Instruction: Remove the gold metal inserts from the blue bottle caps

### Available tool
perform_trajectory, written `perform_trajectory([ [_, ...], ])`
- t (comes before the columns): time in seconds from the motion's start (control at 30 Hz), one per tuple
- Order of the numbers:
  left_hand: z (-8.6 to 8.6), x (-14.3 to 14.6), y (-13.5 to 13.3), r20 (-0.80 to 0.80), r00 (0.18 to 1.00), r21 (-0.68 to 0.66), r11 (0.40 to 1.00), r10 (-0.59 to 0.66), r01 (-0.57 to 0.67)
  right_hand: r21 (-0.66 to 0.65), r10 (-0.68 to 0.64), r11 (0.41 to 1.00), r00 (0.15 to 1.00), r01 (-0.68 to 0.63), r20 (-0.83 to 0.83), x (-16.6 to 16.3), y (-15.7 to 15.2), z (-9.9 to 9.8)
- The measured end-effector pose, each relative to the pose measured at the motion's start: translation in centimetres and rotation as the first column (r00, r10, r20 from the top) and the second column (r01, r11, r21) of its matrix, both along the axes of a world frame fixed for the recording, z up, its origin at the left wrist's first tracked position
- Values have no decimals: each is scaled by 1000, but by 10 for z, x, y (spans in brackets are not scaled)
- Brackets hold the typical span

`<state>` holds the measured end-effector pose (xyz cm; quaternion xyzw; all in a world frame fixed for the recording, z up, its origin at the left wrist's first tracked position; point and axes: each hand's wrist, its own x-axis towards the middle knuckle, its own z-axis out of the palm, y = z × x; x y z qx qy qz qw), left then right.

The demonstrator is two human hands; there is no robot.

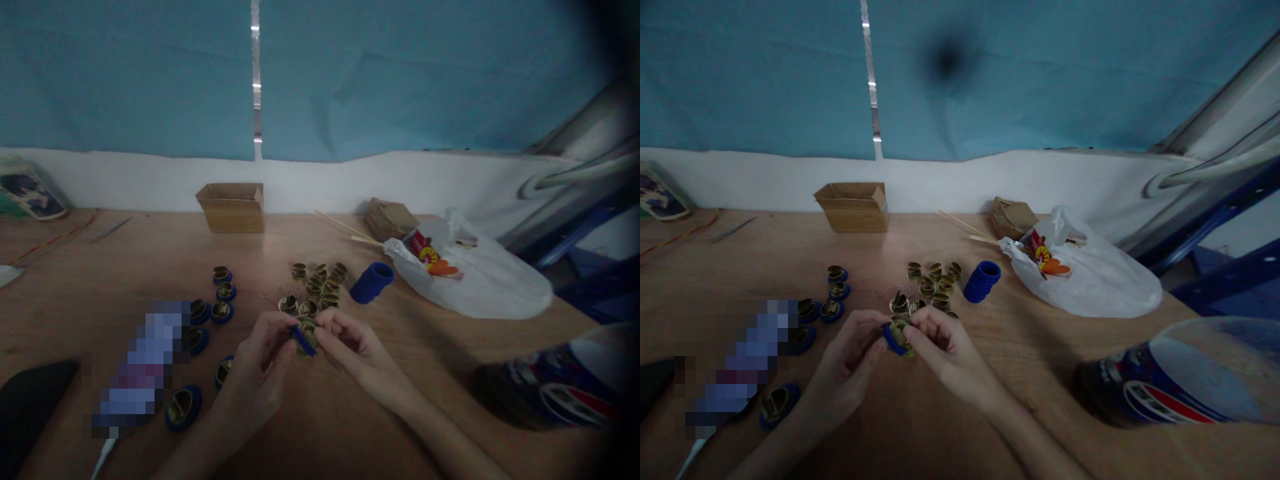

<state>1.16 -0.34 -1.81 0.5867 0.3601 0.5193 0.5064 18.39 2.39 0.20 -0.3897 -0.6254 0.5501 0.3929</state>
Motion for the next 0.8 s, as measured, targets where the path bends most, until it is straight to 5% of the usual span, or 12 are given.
perform_trajectory([
  [0.3, 1, -5, 8, 19, 998, -112, 992, 66, -63, -280, 38, 955, 973, -102, -226, 0, 1, -7],
  [0.47, 5, -8, 17, -59, 970, -363, 900, 237, -242, -305, -147, 952, 927, 38, -344, 3, 6, -8],
  [0.6, 12, -10, 18, -67, 977, -500, 841, 202, -208, -204, -188, 970, 937, 131, -295, 4, 6, -4],
  [0.8, 18, -9, 11, -58, 997, -502, 862, 46, -69, 162, -199, 965, 979, 205, -48, -1, -4, -5],
])
